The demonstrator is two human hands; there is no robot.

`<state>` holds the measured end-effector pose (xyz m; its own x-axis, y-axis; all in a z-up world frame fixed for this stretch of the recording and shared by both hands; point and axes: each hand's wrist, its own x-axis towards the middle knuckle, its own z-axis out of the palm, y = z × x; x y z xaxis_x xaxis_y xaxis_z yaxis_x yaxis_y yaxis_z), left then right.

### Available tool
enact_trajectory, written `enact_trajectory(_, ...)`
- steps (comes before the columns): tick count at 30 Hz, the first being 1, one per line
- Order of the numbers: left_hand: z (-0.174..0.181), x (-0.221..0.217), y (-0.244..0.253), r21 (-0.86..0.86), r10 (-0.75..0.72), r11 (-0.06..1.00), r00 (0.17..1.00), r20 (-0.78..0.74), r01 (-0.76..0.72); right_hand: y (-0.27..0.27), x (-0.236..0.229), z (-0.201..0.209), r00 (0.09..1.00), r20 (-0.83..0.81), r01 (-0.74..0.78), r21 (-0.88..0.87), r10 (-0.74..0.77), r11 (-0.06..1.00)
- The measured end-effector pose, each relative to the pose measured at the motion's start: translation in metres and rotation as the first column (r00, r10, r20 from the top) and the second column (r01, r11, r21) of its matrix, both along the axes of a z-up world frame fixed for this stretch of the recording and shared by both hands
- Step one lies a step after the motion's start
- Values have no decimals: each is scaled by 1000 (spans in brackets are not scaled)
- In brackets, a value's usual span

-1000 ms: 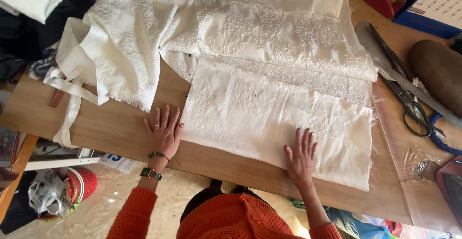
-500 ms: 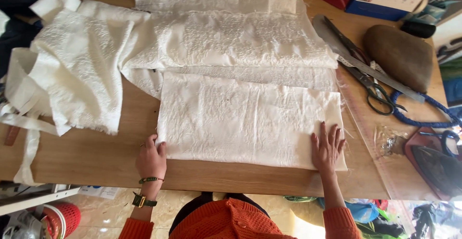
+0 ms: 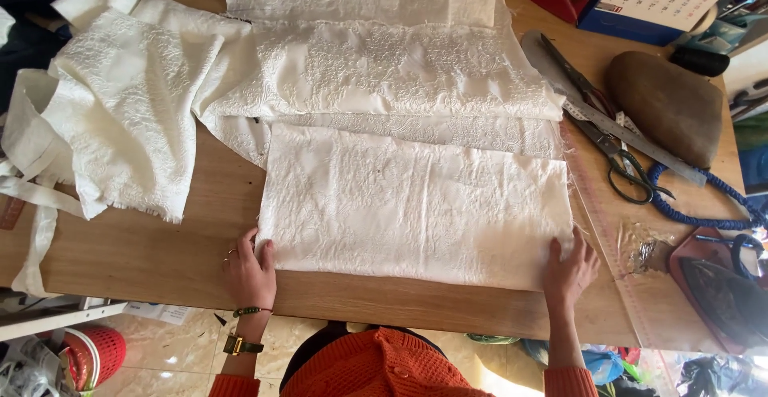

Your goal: The person cuts a large piece of white patterned fabric using shears, following a marked line on a wooden table. They then fold the cut fabric and use a ruler to measure and align the edges.

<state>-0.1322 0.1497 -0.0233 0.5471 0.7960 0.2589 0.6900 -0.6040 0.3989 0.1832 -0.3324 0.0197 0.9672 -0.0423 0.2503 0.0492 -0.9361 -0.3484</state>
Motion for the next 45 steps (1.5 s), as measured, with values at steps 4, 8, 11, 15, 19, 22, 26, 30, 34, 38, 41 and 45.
enact_trajectory(4,-6,1,-4,46,7,999,999,40,-8,-27,-2,-10,996,-28,85,92,-82,992)
enact_trajectory(8,-7,3,-6,50,9,999,994,112,-15,-44,-5,-17,1000,-1,30,218,-30,976)
enact_trajectory(11,-5,4,-7,78,19,997,993,118,-29,-50,-8,-23,999,38,-11,224,3,974)
enact_trajectory(15,-13,3,-5,93,37,995,993,115,-48,-52,-14,-29,993,73,-98,142,88,985)
enact_trajectory(19,-12,8,-6,118,76,989,992,98,-88,-64,-11,-32,986,85,-146,13,145,989)
enact_trajectory(22,0,12,-17,-58,147,989,967,208,-138,-79,6,-30,920,272,-272,-75,282,959)
enact_trajectory(26,16,42,-72,-20,20,1000,966,259,-15,-112,45,-33,904,337,-130,-365,262,922)
enact_trajectory(30,7,96,-136,268,-317,931,913,255,249,-41,88,-47,639,466,-352,-530,612,771)
enact_trajectory(34,19,120,-169,80,-408,912,906,112,401,37,79,-43,133,499,-682,-580,856,444)
enact_trajectory(38,30,121,-167,-89,-468,884,864,-184,460,103,6,-42,321,339,-844,-321,885,429)
enact_trajectory(41,20,122,-166,-46,-451,890,861,-236,453,124,-32,-50,671,-29,-741,-49,741,670)
enact_trajectory(45,27,108,-154,-144,-441,894,890,-114,425,123,-37,-58,652,105,-754,-20,751,657)
